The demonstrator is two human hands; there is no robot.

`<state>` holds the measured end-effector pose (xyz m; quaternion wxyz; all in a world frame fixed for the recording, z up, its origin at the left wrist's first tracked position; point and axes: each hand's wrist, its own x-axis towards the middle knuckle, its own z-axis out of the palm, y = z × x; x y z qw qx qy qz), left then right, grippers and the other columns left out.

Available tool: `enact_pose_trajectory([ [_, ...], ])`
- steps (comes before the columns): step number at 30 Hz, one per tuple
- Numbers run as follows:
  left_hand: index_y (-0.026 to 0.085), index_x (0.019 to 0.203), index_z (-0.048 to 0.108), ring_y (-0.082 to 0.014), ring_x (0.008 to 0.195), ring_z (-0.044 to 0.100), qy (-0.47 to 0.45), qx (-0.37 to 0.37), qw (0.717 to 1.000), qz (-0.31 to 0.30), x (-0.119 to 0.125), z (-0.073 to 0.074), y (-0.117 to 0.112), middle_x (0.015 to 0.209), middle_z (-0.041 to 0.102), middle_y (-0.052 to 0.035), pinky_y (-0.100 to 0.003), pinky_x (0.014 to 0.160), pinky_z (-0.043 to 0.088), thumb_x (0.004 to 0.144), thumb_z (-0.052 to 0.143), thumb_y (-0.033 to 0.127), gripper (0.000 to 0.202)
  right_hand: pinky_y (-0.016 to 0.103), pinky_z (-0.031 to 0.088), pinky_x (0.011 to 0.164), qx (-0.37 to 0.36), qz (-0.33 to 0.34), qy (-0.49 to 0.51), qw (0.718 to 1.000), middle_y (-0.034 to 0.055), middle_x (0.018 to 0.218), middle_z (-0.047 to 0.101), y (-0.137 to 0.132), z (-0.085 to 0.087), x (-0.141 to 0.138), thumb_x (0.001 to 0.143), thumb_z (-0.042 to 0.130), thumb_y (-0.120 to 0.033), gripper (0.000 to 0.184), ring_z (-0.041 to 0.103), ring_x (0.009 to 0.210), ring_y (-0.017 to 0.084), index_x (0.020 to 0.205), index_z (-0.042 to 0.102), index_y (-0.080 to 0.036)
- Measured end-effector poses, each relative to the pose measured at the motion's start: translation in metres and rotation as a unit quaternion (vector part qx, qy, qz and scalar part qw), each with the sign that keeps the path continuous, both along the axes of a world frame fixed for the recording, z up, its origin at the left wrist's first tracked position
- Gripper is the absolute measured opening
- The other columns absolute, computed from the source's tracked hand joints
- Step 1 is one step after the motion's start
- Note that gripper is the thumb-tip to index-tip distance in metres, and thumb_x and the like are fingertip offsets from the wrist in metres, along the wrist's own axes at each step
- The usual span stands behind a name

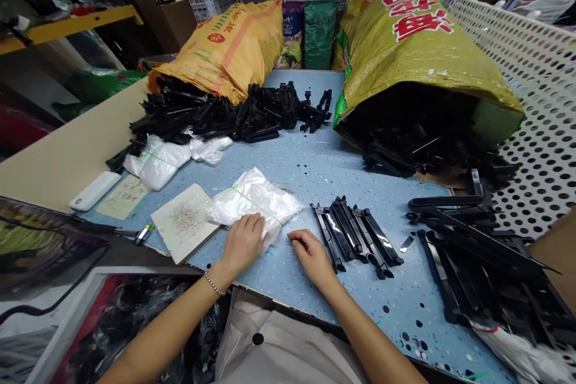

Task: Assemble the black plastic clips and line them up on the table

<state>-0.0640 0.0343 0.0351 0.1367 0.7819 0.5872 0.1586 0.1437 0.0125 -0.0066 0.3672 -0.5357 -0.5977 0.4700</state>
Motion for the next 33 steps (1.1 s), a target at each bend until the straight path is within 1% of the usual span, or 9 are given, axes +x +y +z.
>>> enact_pose_trajectory([
  [3, 0.014, 0.088, 0.068, -0.0254, 0.086, 0.064, -0.069, -0.035, 0.996, 0.035, -0.009, 0.019, 0.024, 0.090, 0.070, -0.0138, -0.037, 0.077, 0.050, 0.090, 0.045, 0.025, 0.025, 0.038, 0.048, 0.091, -0.018, -0.016, 0.015, 1.000, 0.0064, 0.099, 0.068, -0.002, 0.003, 0.000, 0.086, 0.053, -0.040, 0.025, 0.062, 0.097, 0.022, 0.098, 0.068, -0.022],
  [5, 0.014, 0.086, 0.068, -0.0211, 0.075, 0.064, -0.209, -0.054, 0.974, 0.073, -0.024, 0.040, 0.041, 0.082, 0.070, -0.0088, -0.032, 0.070, 0.050, 0.089, 0.050, 0.033, 0.027, 0.039, 0.049, 0.088, -0.031, -0.030, 0.034, 0.998, 0.0065, 0.098, 0.067, -0.004, 0.005, 0.000, 0.086, 0.055, -0.041, 0.026, 0.063, 0.094, 0.022, 0.097, 0.068, -0.021],
  [9, 0.013, 0.092, 0.070, -0.0217, 0.083, 0.066, -0.585, -0.046, 0.787, 0.190, -0.056, 0.070, 0.058, 0.086, 0.073, -0.0063, -0.032, 0.075, 0.053, 0.071, 0.069, 0.039, 0.034, 0.038, 0.051, 0.083, -0.063, -0.051, 0.081, 0.993, 0.0070, 0.098, 0.068, -0.008, 0.011, -0.001, 0.084, 0.057, -0.044, 0.029, 0.065, 0.090, 0.022, 0.098, 0.066, -0.021],
  [12, 0.011, 0.090, 0.070, -0.0259, 0.091, 0.067, -0.649, -0.057, 0.709, 0.268, -0.074, 0.061, 0.057, 0.088, 0.073, -0.0093, -0.037, 0.082, 0.054, 0.061, 0.073, 0.035, 0.038, 0.036, 0.052, 0.080, -0.082, -0.058, 0.103, 0.990, 0.0072, 0.098, 0.069, -0.008, 0.013, -0.003, 0.084, 0.058, -0.045, 0.030, 0.065, 0.089, 0.022, 0.099, 0.065, -0.020],
  [15, 0.010, 0.099, 0.068, -0.0278, 0.100, 0.065, -0.567, -0.048, 0.742, 0.353, -0.087, 0.035, 0.047, 0.101, 0.071, -0.0131, -0.040, 0.090, 0.052, 0.067, 0.067, 0.030, 0.038, 0.035, 0.052, 0.079, -0.094, -0.067, 0.111, 0.987, 0.0079, 0.099, 0.069, -0.007, 0.013, -0.003, 0.082, 0.059, -0.045, 0.031, 0.065, 0.089, 0.021, 0.100, 0.064, -0.020],
  [18, 0.015, 0.119, 0.061, -0.0248, 0.119, 0.056, -0.398, 0.065, 0.839, 0.366, -0.093, 0.017, 0.027, 0.125, 0.061, -0.0132, -0.039, 0.105, 0.043, 0.079, 0.056, 0.022, 0.041, 0.035, 0.052, 0.078, -0.106, -0.081, 0.120, 0.984, 0.0081, 0.099, 0.068, -0.006, 0.012, -0.003, 0.080, 0.060, -0.043, 0.031, 0.065, 0.087, 0.020, 0.099, 0.064, -0.019],
  [23, 0.018, 0.112, 0.062, -0.0236, 0.106, 0.058, -0.164, 0.153, 0.967, 0.122, -0.075, 0.012, -0.010, 0.112, 0.061, -0.0113, -0.040, 0.094, 0.050, 0.088, 0.055, 0.026, 0.026, 0.034, 0.052, 0.078, -0.119, -0.080, 0.123, 0.982, 0.0071, 0.098, 0.069, -0.004, 0.012, -0.004, 0.079, 0.062, -0.041, 0.027, 0.065, 0.087, 0.020, 0.098, 0.065, -0.020],
  [27, 0.015, 0.114, 0.061, -0.0294, 0.106, 0.057, -0.021, 0.138, 0.989, -0.043, -0.052, 0.003, -0.024, 0.111, 0.063, -0.0153, -0.047, 0.092, 0.050, 0.088, 0.059, 0.030, 0.030, 0.034, 0.050, 0.079, -0.114, -0.064, 0.115, 0.985, 0.0058, 0.097, 0.069, -0.004, 0.010, -0.006, 0.080, 0.062, -0.038, 0.025, 0.065, 0.086, 0.019, 0.098, 0.066, -0.022],
  [33, 0.012, 0.128, 0.052, -0.0280, 0.112, 0.055, 0.014, 0.142, 0.989, -0.034, -0.048, -0.007, -0.019, 0.123, 0.058, -0.0184, -0.043, 0.095, 0.050, 0.094, 0.046, 0.023, 0.036, 0.036, 0.050, 0.081, -0.113, -0.066, 0.111, 0.985, 0.0057, 0.097, 0.069, -0.007, 0.006, -0.004, 0.080, 0.062, -0.039, 0.024, 0.064, 0.085, 0.019, 0.096, 0.066, -0.022],
])
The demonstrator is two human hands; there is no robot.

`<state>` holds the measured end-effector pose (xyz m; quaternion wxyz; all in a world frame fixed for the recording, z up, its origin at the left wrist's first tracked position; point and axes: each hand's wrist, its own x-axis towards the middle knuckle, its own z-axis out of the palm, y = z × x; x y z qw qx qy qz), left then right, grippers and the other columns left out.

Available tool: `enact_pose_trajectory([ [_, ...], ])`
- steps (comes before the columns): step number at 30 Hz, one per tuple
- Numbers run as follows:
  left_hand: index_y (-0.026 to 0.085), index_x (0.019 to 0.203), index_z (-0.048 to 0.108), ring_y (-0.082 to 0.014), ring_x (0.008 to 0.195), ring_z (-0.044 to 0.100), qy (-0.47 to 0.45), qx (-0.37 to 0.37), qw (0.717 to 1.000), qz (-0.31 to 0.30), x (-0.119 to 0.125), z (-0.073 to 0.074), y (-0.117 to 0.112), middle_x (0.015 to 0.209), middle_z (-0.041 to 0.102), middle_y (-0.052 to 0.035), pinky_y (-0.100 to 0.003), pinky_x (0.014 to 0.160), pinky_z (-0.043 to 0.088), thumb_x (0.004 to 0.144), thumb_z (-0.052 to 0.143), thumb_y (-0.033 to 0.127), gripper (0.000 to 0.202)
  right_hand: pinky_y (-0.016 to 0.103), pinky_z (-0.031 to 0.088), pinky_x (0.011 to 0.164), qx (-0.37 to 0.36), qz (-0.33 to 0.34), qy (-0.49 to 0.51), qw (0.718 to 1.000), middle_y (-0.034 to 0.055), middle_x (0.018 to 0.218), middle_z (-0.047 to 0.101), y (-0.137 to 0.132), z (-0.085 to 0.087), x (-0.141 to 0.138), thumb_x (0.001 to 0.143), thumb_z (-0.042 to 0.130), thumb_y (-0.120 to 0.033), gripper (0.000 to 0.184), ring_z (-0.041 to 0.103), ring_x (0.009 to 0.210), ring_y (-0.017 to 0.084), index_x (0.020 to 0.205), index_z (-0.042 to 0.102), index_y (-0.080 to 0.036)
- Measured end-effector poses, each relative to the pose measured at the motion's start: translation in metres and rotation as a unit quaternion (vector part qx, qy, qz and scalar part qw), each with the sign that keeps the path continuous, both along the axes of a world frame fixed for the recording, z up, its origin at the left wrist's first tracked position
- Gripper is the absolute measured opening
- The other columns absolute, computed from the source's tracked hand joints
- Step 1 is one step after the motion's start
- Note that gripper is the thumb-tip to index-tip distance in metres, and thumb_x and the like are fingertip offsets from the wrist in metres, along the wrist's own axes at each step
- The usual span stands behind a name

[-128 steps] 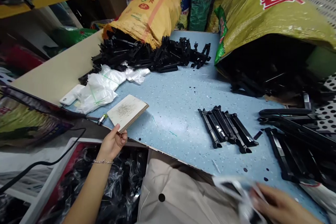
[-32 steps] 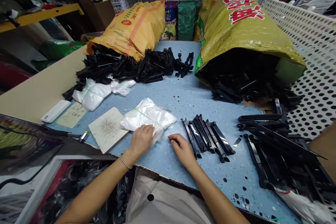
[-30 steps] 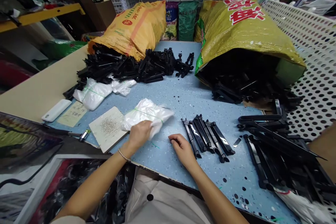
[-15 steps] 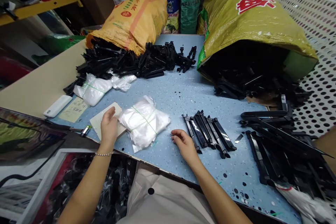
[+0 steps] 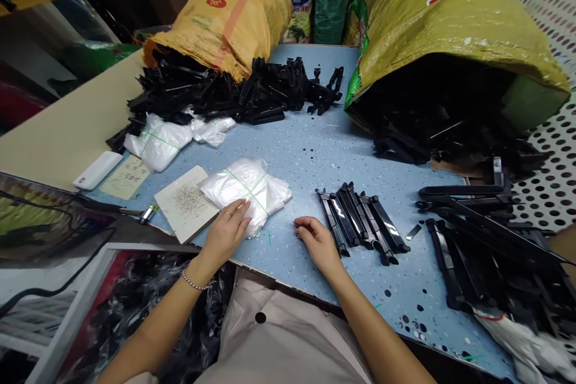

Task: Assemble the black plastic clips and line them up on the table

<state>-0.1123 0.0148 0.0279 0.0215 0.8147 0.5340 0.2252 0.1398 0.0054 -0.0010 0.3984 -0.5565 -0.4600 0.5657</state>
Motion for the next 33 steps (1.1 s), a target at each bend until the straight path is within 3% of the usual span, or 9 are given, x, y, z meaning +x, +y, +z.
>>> enact_pose_trajectory([
  [3, 0.013, 0.121, 0.056, -0.0268, 0.100, 0.059, 0.024, -0.037, 0.999, 0.001, -0.005, 0.002, 0.006, 0.110, 0.062, -0.0160, -0.043, 0.087, 0.051, 0.093, 0.044, 0.017, 0.031, 0.036, 0.050, 0.082, -0.002, 0.002, -0.006, 1.000, 0.0058, 0.097, 0.070, 0.000, -0.001, 0.000, 0.080, 0.062, -0.040, 0.025, 0.065, 0.085, 0.020, 0.097, 0.066, -0.022],
  [9, 0.018, 0.078, 0.059, -0.0208, 0.079, 0.057, -0.050, -0.068, 0.996, 0.019, -0.011, 0.000, 0.007, 0.079, 0.060, -0.0059, -0.035, 0.075, 0.049, 0.087, 0.053, 0.015, 0.012, 0.036, 0.050, 0.080, -0.004, 0.005, -0.002, 1.000, 0.0060, 0.096, 0.070, -0.001, -0.004, 0.002, 0.080, 0.063, -0.041, 0.025, 0.065, 0.086, 0.020, 0.097, 0.066, -0.021],
  [13, 0.018, 0.084, 0.063, -0.0195, 0.081, 0.059, -0.125, -0.063, 0.990, 0.022, -0.014, 0.000, -0.002, 0.082, 0.064, -0.0055, -0.033, 0.078, 0.048, 0.091, 0.053, 0.023, 0.014, 0.036, 0.050, 0.080, -0.009, 0.006, 0.002, 1.000, 0.0060, 0.096, 0.069, -0.001, -0.004, 0.004, 0.080, 0.063, -0.040, 0.026, 0.065, 0.085, 0.020, 0.097, 0.066, -0.021],
  [16, 0.019, 0.087, 0.064, -0.0168, 0.072, 0.060, -0.162, -0.109, 0.978, 0.072, -0.016, 0.005, -0.010, 0.076, 0.065, -0.0029, -0.030, 0.069, 0.048, 0.095, 0.047, 0.028, 0.021, 0.036, 0.050, 0.081, -0.011, 0.007, 0.000, 1.000, 0.0056, 0.096, 0.070, -0.001, -0.003, 0.003, 0.080, 0.063, -0.040, 0.025, 0.065, 0.084, 0.019, 0.097, 0.066, -0.022],
  [18, 0.019, 0.087, 0.064, -0.0178, 0.073, 0.060, -0.138, -0.110, 0.981, 0.085, -0.014, 0.011, -0.013, 0.076, 0.065, -0.0034, -0.030, 0.069, 0.047, 0.095, 0.048, 0.032, 0.022, 0.036, 0.050, 0.081, -0.011, 0.011, -0.004, 1.000, 0.0053, 0.097, 0.070, 0.000, -0.002, 0.002, 0.080, 0.063, -0.040, 0.025, 0.065, 0.085, 0.019, 0.097, 0.066, -0.022],
  [22, 0.017, 0.102, 0.067, -0.0267, 0.095, 0.058, -0.014, -0.038, 0.998, 0.037, -0.005, 0.019, -0.011, 0.100, 0.067, -0.0127, -0.040, 0.082, 0.047, 0.089, 0.059, 0.035, 0.024, 0.036, 0.049, 0.082, -0.009, 0.020, -0.018, 1.000, 0.0051, 0.098, 0.070, 0.001, 0.000, 0.001, 0.081, 0.062, -0.039, 0.024, 0.065, 0.086, 0.020, 0.098, 0.066, -0.023],
  [24, 0.018, 0.094, 0.068, -0.0253, 0.088, 0.059, 0.010, -0.048, 0.998, 0.039, -0.002, 0.020, -0.006, 0.091, 0.067, -0.0117, -0.039, 0.078, 0.047, 0.091, 0.054, 0.029, 0.018, 0.036, 0.049, 0.083, -0.007, 0.022, -0.024, 0.999, 0.0052, 0.098, 0.070, 0.000, 0.000, 0.000, 0.081, 0.061, -0.040, 0.026, 0.065, 0.087, 0.020, 0.099, 0.066, -0.023],
  [29, 0.018, 0.083, 0.064, -0.0185, 0.076, 0.061, -0.124, -0.134, 0.980, 0.074, -0.004, 0.018, 0.002, 0.079, 0.066, -0.0047, -0.031, 0.072, 0.048, 0.093, 0.050, 0.029, 0.020, 0.037, 0.049, 0.085, -0.004, 0.018, -0.026, 0.999, 0.0055, 0.099, 0.070, -0.003, 0.000, -0.001, 0.081, 0.061, -0.042, 0.028, 0.065, 0.089, 0.020, 0.100, 0.066, -0.022],
  [33, 0.018, 0.089, 0.065, -0.0222, 0.088, 0.061, -0.103, -0.117, 0.987, 0.045, -0.004, 0.015, 0.000, 0.089, 0.067, -0.0074, -0.035, 0.082, 0.047, 0.091, 0.053, 0.029, 0.016, 0.037, 0.048, 0.087, -0.007, 0.023, -0.030, 0.999, 0.0051, 0.101, 0.070, -0.003, 0.000, -0.001, 0.081, 0.061, -0.042, 0.028, 0.064, 0.090, 0.020, 0.100, 0.066, -0.023],
])
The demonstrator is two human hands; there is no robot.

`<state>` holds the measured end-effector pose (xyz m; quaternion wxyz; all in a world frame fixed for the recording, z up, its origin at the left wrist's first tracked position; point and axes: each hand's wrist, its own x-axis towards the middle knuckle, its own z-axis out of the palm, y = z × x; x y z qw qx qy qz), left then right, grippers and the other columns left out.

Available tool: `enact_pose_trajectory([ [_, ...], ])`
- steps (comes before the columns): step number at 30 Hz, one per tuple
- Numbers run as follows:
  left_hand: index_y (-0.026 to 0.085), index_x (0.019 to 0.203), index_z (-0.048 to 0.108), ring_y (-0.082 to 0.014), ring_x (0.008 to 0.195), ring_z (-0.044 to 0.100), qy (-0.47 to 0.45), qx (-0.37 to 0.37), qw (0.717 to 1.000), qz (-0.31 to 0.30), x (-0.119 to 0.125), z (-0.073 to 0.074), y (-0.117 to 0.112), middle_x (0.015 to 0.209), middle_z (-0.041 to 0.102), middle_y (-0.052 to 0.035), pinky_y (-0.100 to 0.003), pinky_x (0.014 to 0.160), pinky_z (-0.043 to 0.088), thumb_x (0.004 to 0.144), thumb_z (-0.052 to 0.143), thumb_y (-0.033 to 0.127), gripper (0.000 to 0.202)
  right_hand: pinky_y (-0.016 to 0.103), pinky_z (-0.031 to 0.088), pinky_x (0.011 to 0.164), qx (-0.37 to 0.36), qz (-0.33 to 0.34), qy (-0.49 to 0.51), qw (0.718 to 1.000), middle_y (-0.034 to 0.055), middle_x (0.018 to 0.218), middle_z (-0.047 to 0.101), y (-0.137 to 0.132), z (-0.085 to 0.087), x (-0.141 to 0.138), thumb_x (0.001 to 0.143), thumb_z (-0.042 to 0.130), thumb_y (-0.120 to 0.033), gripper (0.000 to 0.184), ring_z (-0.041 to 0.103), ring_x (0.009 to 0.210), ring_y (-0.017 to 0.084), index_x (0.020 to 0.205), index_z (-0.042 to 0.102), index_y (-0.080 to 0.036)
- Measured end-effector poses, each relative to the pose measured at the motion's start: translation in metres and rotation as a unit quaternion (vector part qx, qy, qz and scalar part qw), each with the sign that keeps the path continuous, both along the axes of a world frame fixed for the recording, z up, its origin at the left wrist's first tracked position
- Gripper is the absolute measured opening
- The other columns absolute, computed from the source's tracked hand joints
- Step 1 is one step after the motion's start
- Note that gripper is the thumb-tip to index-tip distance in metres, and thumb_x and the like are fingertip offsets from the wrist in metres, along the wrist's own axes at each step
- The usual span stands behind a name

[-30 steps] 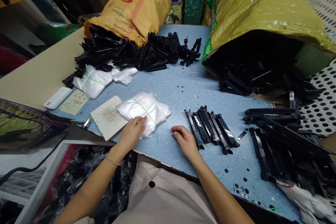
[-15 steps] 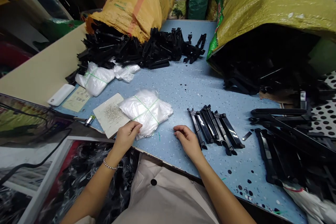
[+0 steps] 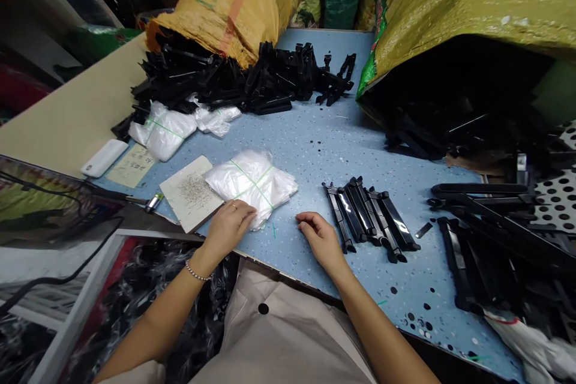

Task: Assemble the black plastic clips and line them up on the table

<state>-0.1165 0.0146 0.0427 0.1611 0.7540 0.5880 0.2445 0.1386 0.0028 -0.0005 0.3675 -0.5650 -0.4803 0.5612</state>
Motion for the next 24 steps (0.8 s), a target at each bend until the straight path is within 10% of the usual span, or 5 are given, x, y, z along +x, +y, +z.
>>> enact_pose_trajectory([
  [12, 0.018, 0.080, 0.066, -0.0202, 0.077, 0.061, -0.038, -0.035, 0.998, 0.029, -0.002, 0.005, -0.001, 0.078, 0.067, -0.0072, -0.034, 0.075, 0.045, 0.092, 0.050, 0.028, 0.023, 0.037, 0.048, 0.087, 0.005, -0.003, -0.006, 1.000, 0.0049, 0.099, 0.070, 0.000, 0.001, 0.000, 0.081, 0.062, -0.041, 0.024, 0.063, 0.090, 0.021, 0.096, 0.068, -0.023],
  [19, 0.016, 0.075, 0.065, -0.0105, 0.052, 0.051, -0.424, -0.298, 0.848, 0.111, 0.015, 0.000, -0.002, 0.064, 0.064, -0.0003, -0.023, 0.052, 0.039, 0.071, 0.072, 0.034, 0.020, 0.036, 0.051, 0.080, -0.028, 0.032, 0.059, 0.997, 0.0045, 0.096, 0.069, -0.005, 0.010, -0.021, 0.080, 0.063, -0.040, 0.024, 0.063, 0.083, 0.018, 0.097, 0.067, -0.023],
  [24, 0.015, 0.066, 0.063, -0.0098, 0.051, 0.049, -0.426, -0.285, 0.850, 0.118, 0.029, -0.004, -0.008, 0.055, 0.059, 0.0018, -0.022, 0.051, 0.036, 0.074, 0.069, 0.042, 0.029, 0.033, 0.053, 0.075, -0.055, 0.092, 0.136, 0.985, 0.0037, 0.095, 0.068, -0.006, 0.017, -0.047, 0.082, 0.062, -0.045, 0.029, 0.063, 0.080, 0.017, 0.099, 0.065, -0.022],
])
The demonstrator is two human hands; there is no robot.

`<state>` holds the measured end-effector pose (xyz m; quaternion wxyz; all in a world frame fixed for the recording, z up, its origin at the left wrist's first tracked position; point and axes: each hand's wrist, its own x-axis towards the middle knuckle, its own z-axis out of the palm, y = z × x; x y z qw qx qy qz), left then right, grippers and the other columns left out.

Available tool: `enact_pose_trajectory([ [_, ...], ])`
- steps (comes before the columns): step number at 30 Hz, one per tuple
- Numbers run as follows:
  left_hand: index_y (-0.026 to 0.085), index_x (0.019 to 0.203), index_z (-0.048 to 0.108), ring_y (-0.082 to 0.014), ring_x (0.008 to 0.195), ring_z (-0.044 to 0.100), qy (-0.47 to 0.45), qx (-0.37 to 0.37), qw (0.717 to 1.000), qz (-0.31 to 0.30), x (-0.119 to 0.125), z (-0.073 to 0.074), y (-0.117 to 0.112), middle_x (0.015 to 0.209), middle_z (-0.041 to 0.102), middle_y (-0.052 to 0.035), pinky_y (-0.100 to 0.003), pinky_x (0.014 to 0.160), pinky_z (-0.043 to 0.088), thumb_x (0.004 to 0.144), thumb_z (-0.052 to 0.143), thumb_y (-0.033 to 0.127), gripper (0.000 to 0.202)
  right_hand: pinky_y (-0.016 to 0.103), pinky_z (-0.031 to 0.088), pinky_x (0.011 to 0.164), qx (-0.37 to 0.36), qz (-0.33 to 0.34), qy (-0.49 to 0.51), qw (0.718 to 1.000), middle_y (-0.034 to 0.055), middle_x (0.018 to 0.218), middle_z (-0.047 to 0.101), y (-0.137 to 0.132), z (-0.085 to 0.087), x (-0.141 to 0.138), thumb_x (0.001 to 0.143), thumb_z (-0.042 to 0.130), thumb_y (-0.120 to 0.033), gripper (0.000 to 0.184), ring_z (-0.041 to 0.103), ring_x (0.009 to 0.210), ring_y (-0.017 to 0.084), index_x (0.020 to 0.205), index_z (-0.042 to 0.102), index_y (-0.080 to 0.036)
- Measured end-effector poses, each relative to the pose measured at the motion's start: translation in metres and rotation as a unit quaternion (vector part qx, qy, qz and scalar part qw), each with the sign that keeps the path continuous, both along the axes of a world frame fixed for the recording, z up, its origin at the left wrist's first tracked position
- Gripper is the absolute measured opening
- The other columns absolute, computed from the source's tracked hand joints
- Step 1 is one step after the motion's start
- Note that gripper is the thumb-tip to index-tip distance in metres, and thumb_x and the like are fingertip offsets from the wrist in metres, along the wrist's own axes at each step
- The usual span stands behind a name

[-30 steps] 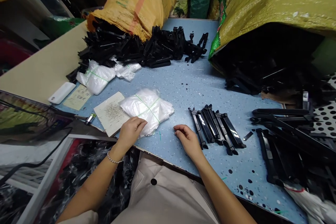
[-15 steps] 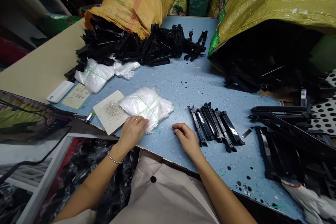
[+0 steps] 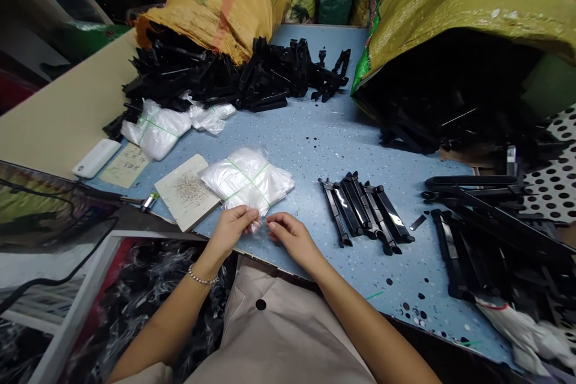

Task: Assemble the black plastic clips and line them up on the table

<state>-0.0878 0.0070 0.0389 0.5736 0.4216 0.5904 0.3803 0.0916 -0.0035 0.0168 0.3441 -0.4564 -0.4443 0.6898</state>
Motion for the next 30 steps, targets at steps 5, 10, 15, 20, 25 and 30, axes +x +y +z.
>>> enact_pose_trajectory([
  [5, 0.015, 0.076, 0.066, -0.0100, 0.055, 0.051, -0.028, 0.000, 1.000, 0.003, 0.003, 0.004, -0.002, 0.060, 0.059, 0.0014, -0.021, 0.051, 0.036, 0.072, 0.070, 0.042, 0.027, 0.030, 0.051, 0.072, 0.011, 0.001, 0.023, 1.000, 0.0012, 0.086, 0.065, 0.005, 0.002, -0.014, 0.079, 0.065, -0.047, 0.029, 0.060, 0.077, 0.016, 0.095, 0.062, -0.023],
  [10, 0.015, 0.076, 0.063, -0.0105, 0.053, 0.050, -0.043, 0.005, 0.999, 0.020, 0.006, 0.006, -0.008, 0.058, 0.056, 0.0009, -0.022, 0.051, 0.038, 0.078, 0.062, 0.056, 0.041, 0.028, 0.045, 0.062, 0.043, -0.005, -0.014, 0.999, -0.0020, 0.068, 0.058, 0.008, 0.000, -0.021, 0.079, 0.063, -0.050, 0.029, 0.052, 0.063, 0.014, 0.079, 0.058, -0.022],
  [15, 0.015, 0.072, 0.062, -0.0091, 0.053, 0.050, -0.020, 0.020, 0.999, 0.025, 0.006, 0.003, -0.014, 0.059, 0.058, 0.0020, -0.022, 0.054, 0.040, 0.073, 0.072, 0.045, 0.031, 0.026, 0.037, 0.057, 0.078, -0.004, -0.058, 0.995, -0.0034, 0.064, 0.051, 0.008, 0.001, -0.020, 0.080, 0.063, -0.049, 0.030, 0.046, 0.061, 0.013, 0.074, 0.055, -0.021],
  [20, 0.013, 0.085, 0.067, -0.0117, 0.058, 0.056, -0.098, -0.007, 0.993, 0.059, 0.001, 0.004, -0.017, 0.065, 0.062, -0.0022, -0.022, 0.053, 0.041, 0.081, 0.061, 0.048, 0.035, 0.026, 0.035, 0.055, 0.069, -0.007, -0.057, 0.996, -0.0041, 0.061, 0.047, 0.007, 0.003, -0.017, 0.080, 0.063, -0.050, 0.031, 0.042, 0.058, 0.012, 0.074, 0.054, -0.021],
  [25, 0.015, 0.083, 0.068, -0.0117, 0.060, 0.056, -0.046, 0.014, 0.998, 0.040, 0.002, 0.007, -0.019, 0.068, 0.063, -0.0011, -0.023, 0.056, 0.043, 0.077, 0.068, 0.044, 0.030, 0.026, 0.034, 0.054, 0.061, -0.008, -0.059, 0.996, -0.0044, 0.059, 0.047, 0.006, 0.002, -0.017, 0.080, 0.062, -0.052, 0.032, 0.042, 0.057, 0.013, 0.074, 0.054, -0.022],
  [30, 0.015, 0.070, 0.065, -0.0093, 0.053, 0.052, -0.048, 0.010, 0.997, 0.056, 0.004, 0.005, -0.020, 0.058, 0.060, 0.0012, -0.022, 0.054, 0.041, 0.077, 0.069, 0.041, 0.028, 0.026, 0.032, 0.054, 0.055, 0.004, -0.049, 0.997, -0.0049, 0.059, 0.045, 0.005, 0.001, -0.017, 0.079, 0.063, -0.052, 0.032, 0.041, 0.056, 0.012, 0.074, 0.054, -0.022],
])
